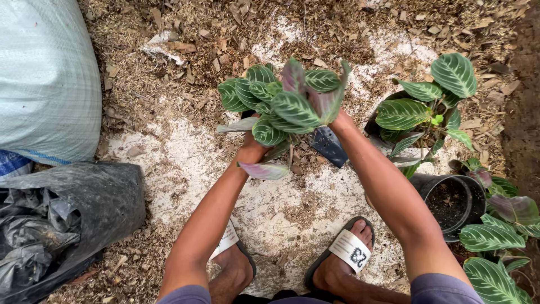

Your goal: The person removes plants from their containers and shakes the root balls to loosen and remove old soil by hand.

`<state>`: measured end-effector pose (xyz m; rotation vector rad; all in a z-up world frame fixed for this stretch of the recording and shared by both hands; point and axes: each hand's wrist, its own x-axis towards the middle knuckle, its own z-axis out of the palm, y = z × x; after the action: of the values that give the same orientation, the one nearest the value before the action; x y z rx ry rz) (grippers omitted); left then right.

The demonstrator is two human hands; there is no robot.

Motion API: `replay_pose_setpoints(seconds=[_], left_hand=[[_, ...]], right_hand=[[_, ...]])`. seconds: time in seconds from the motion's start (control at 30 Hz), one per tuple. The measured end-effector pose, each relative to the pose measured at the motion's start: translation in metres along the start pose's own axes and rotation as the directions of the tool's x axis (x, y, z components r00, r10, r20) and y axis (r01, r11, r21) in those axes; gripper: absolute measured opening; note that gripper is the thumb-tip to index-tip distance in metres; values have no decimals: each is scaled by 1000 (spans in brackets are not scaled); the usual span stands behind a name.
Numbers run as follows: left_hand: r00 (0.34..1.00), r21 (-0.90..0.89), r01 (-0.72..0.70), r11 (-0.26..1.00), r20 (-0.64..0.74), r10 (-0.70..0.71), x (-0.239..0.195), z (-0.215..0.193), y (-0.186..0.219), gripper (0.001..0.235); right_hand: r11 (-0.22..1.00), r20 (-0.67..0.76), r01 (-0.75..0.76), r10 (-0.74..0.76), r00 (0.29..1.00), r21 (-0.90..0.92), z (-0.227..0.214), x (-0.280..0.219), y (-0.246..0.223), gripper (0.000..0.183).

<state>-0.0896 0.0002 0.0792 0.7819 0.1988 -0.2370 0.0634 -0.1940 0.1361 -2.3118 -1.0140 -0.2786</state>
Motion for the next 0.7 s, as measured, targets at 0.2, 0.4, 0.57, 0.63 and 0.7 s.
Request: replay_pose_setpoints(seconds=[0.2, 0.4, 0.57, 0.63, 0.7], left_hand=[[998, 58, -48, 997, -33, 50, -3, 3, -14, 60], [1000, 33, -6, 999, 19, 6, -7, -19, 5, 61], [973, -160, 105, 981, 218, -69, -22, -38, 32, 61], [961, -268, 111, 957, 273, -35, -23, -40, 34, 62], [953, -375, 89, 923, 301, 30, -18, -41, 32, 62]], right_hand=[[268, 695, -840, 473, 542, 472, -18, -47, -45, 44], [-434, 768, -653, 506, 393, 620, 51, -72, -94, 47], [-299, 817, -781, 390, 425, 549, 28, -78, -100, 55], [36, 853, -899, 300, 427, 437, 2, -73, -70, 58], [424, 690, -809, 439, 576, 407, -17, -67, -32, 61]])
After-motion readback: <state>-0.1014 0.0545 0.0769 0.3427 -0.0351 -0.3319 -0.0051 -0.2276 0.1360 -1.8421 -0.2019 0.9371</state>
